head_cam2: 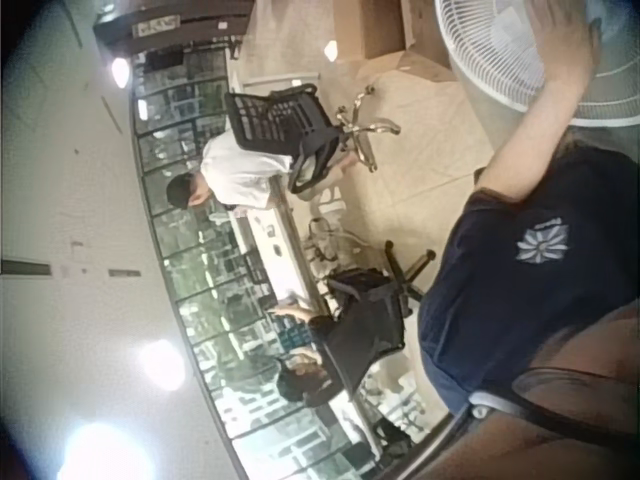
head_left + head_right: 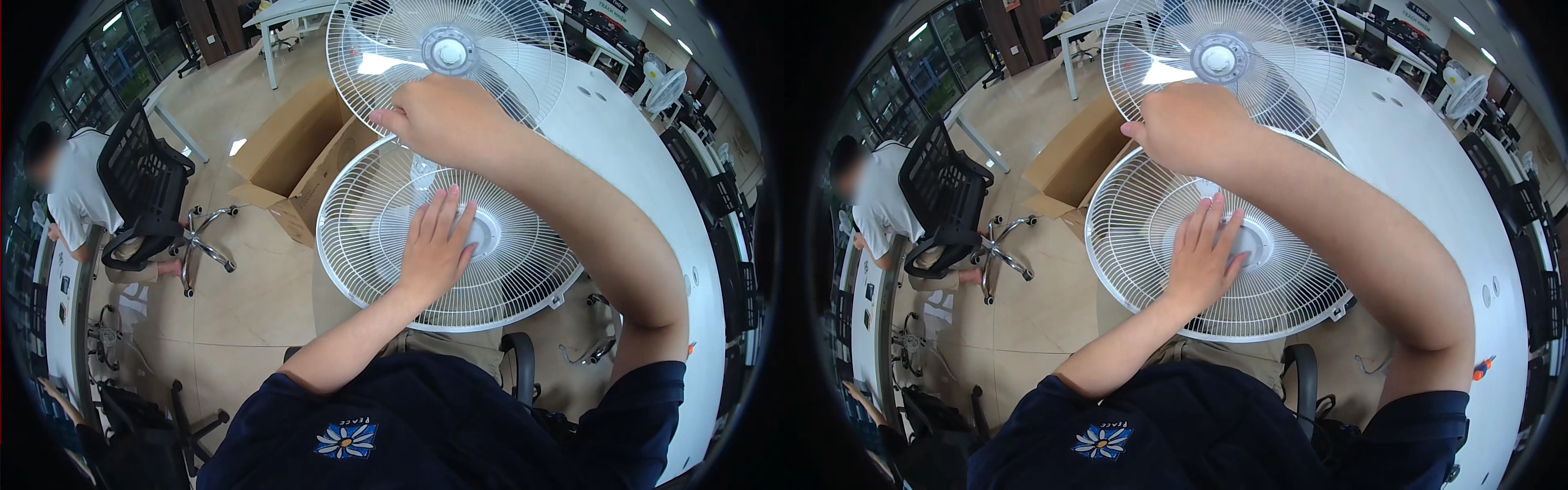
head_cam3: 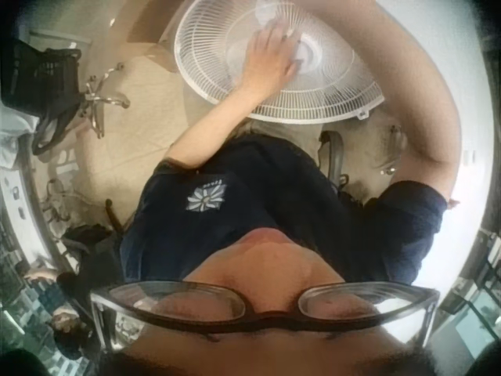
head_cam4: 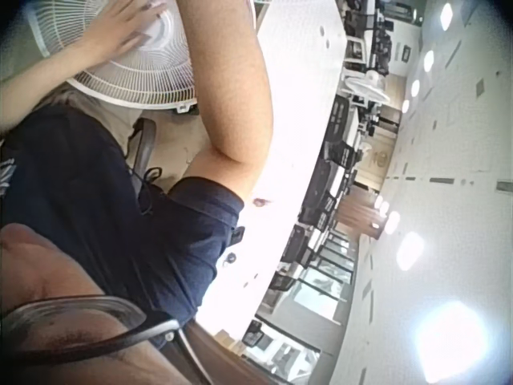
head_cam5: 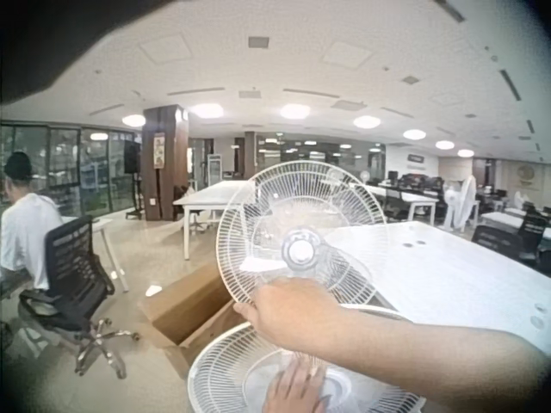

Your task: Assemble a floor fan by attaching the front and rear guards and the blade.

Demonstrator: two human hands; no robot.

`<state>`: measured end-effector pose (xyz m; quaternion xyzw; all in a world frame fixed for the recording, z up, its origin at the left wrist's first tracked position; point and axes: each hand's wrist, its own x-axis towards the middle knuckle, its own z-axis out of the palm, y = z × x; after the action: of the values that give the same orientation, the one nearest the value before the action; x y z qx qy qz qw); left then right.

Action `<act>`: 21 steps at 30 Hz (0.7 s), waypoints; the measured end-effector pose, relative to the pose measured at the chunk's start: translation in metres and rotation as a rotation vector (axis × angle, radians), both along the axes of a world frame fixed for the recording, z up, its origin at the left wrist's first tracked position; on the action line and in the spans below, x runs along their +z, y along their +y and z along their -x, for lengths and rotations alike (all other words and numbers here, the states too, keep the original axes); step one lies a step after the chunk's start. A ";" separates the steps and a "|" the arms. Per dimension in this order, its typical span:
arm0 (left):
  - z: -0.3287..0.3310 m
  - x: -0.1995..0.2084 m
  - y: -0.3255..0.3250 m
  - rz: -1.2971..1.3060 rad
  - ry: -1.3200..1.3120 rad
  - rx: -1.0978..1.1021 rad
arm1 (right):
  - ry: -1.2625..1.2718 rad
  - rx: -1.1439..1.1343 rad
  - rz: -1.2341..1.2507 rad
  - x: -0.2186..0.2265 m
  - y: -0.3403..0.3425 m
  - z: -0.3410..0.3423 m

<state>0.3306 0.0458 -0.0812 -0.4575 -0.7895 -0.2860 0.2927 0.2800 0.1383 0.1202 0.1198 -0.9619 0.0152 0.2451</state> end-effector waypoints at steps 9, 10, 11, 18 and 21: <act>0.027 -0.053 0.019 -0.062 0.170 -0.018 | -0.492 -0.246 -0.089 0.024 -0.021 0.002; 0.028 -0.056 0.019 -0.073 0.180 -0.005 | -0.496 -0.245 -0.089 0.019 -0.017 0.008; 0.027 -0.056 0.021 -0.074 0.177 -0.008 | -0.441 -0.169 -0.048 0.015 -0.010 0.015; 0.023 -0.051 0.019 -0.103 0.196 0.032 | -0.525 0.053 -0.188 0.017 0.012 0.028; 0.020 -0.050 0.016 -0.116 0.217 0.067 | -0.597 0.003 -0.135 0.033 0.004 0.017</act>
<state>0.3102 0.0622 -0.1309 -0.4416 -0.7500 -0.2701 0.4117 0.2634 0.1424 0.1535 0.1276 -0.9901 -0.0136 -0.0570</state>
